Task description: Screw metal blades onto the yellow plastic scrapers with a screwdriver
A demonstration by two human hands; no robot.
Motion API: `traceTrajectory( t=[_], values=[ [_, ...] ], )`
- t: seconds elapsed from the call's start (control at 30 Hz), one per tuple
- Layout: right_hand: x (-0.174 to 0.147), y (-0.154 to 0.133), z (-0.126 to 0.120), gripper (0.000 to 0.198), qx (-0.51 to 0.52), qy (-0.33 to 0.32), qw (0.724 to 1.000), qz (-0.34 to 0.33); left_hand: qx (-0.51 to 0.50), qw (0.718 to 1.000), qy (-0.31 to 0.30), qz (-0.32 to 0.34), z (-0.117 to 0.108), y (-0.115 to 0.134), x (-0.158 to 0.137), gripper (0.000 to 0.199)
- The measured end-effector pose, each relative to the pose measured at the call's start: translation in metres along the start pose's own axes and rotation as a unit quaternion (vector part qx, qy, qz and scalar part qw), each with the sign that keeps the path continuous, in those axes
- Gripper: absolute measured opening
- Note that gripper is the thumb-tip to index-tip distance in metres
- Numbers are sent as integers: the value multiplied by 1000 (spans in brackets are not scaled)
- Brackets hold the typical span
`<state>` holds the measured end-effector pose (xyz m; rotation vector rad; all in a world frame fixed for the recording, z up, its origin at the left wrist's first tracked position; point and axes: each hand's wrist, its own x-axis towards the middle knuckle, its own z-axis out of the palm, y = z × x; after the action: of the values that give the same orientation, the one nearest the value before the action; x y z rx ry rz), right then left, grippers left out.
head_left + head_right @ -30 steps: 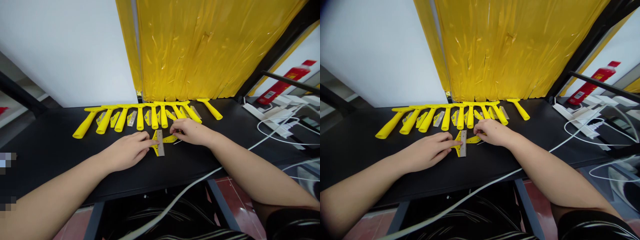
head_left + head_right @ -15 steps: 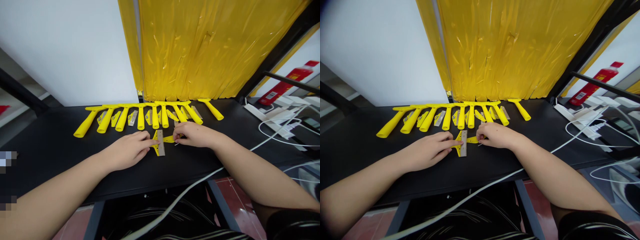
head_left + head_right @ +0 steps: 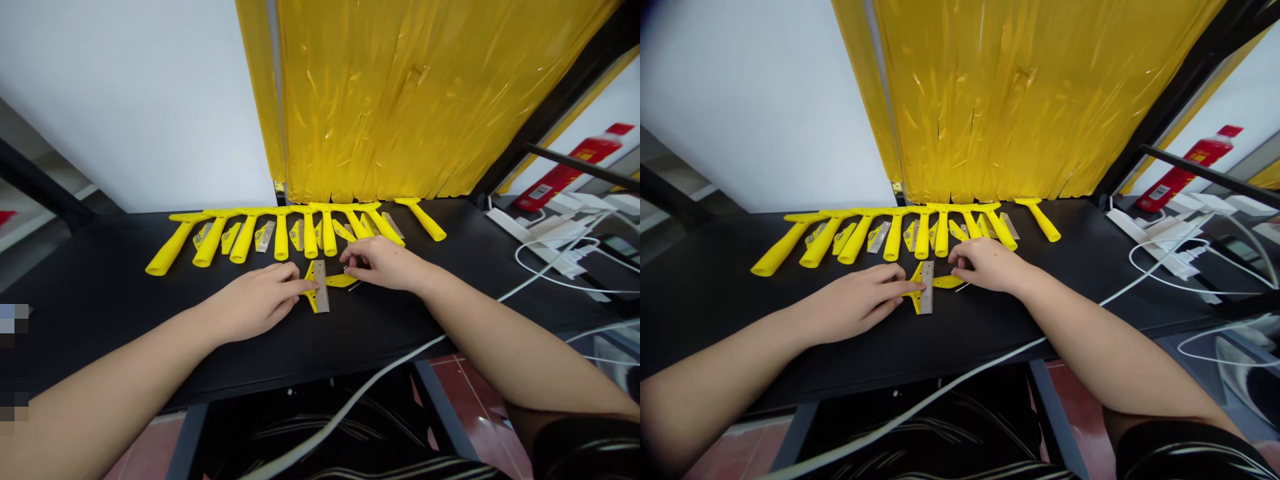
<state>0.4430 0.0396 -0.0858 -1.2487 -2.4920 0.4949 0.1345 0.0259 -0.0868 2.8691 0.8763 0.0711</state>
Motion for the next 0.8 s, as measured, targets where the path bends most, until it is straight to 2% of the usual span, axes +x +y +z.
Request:
traceTrajectory(
  t=[0.13,0.4,0.53,0.67,0.8],
  values=[
    [-3,-3,-3,22,15,-51,995,-83,0,1000,3,2,0,0,0,48],
    [-4,-5,-2,14,-5,-57,994,-96,-4,1000,2,-8,-2,-5,-1,48],
    [-6,-5,-5,12,-32,-35,995,-83,-6,1000,-2,-11,-3,-5,-2,48],
    [-7,-6,-5,10,-61,12,998,-32,0,1000,-3,-13,-5,-4,-4,46],
    [-7,-4,-7,9,-40,68,997,-19,1,1000,-3,-15,-6,-4,-5,46]
  ],
)
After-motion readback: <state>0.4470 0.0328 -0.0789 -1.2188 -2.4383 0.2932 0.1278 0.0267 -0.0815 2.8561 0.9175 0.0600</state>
